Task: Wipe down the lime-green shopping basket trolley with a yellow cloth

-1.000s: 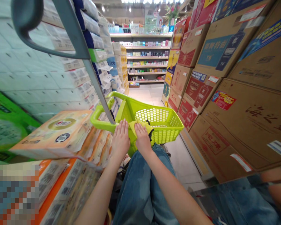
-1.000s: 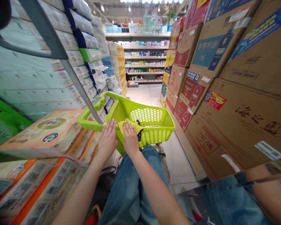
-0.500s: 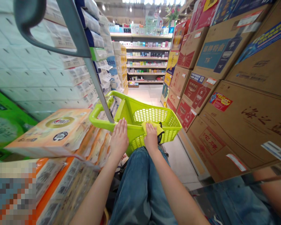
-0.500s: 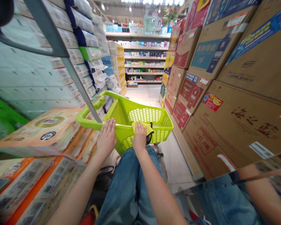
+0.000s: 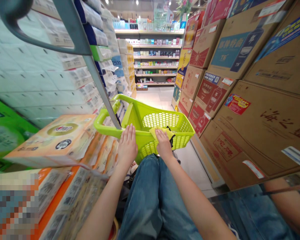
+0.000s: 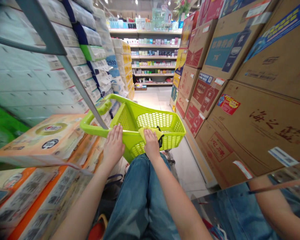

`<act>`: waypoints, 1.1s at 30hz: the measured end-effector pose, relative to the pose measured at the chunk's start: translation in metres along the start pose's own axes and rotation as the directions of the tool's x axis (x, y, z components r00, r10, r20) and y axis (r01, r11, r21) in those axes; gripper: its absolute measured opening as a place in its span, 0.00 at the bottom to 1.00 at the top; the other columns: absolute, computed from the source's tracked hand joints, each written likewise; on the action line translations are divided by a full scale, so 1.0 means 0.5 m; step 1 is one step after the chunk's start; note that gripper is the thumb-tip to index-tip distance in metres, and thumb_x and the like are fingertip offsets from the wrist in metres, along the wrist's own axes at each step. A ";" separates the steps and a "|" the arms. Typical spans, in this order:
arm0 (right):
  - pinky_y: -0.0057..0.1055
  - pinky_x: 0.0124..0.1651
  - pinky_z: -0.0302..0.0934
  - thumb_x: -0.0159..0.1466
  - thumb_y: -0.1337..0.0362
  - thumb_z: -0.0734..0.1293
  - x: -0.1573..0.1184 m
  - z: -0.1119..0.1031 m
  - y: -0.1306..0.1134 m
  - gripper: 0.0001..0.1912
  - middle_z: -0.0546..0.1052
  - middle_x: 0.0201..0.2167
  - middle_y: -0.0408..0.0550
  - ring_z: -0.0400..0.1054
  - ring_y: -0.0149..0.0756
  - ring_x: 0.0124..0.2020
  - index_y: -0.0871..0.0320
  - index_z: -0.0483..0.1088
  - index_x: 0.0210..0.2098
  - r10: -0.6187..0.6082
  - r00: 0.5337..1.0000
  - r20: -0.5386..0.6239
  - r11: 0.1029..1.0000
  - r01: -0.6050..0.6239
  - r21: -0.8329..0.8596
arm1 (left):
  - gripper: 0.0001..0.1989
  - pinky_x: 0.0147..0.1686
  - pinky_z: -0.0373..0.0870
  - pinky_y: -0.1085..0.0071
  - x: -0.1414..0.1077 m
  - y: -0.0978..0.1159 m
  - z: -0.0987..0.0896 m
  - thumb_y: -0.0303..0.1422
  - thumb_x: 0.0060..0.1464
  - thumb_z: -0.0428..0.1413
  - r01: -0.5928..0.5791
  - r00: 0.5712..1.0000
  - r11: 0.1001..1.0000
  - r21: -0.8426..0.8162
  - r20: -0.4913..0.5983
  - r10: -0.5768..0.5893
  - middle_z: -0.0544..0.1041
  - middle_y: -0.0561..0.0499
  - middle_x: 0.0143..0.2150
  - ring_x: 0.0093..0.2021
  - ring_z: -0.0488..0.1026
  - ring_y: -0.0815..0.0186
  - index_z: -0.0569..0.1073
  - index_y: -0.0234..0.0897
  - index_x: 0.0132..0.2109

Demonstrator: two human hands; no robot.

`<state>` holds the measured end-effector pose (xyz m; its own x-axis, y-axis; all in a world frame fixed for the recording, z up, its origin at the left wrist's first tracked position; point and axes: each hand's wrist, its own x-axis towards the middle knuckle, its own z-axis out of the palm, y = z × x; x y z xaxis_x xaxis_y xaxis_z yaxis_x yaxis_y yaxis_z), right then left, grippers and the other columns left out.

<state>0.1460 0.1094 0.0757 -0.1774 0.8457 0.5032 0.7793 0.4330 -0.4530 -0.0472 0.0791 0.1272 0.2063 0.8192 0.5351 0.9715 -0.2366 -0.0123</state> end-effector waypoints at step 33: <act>0.48 0.72 0.42 0.50 0.81 0.55 -0.029 0.000 0.055 0.43 0.66 0.65 0.56 0.54 0.40 0.68 0.64 0.59 0.66 0.175 0.971 -0.164 0.982 -0.184 -0.041 | 0.39 0.70 0.47 0.55 -0.001 0.003 -0.002 0.23 0.53 0.47 0.006 1.000 1.000 -0.010 -0.002 -0.006 0.52 0.37 0.73 0.73 0.45 0.55 0.47 0.24 0.71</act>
<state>0.1699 0.1090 0.0562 0.0626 0.8455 0.5303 0.8226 0.2572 -0.5071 -0.0461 0.0778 0.1277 0.2006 0.8196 0.5367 0.9715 -0.2371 -0.0011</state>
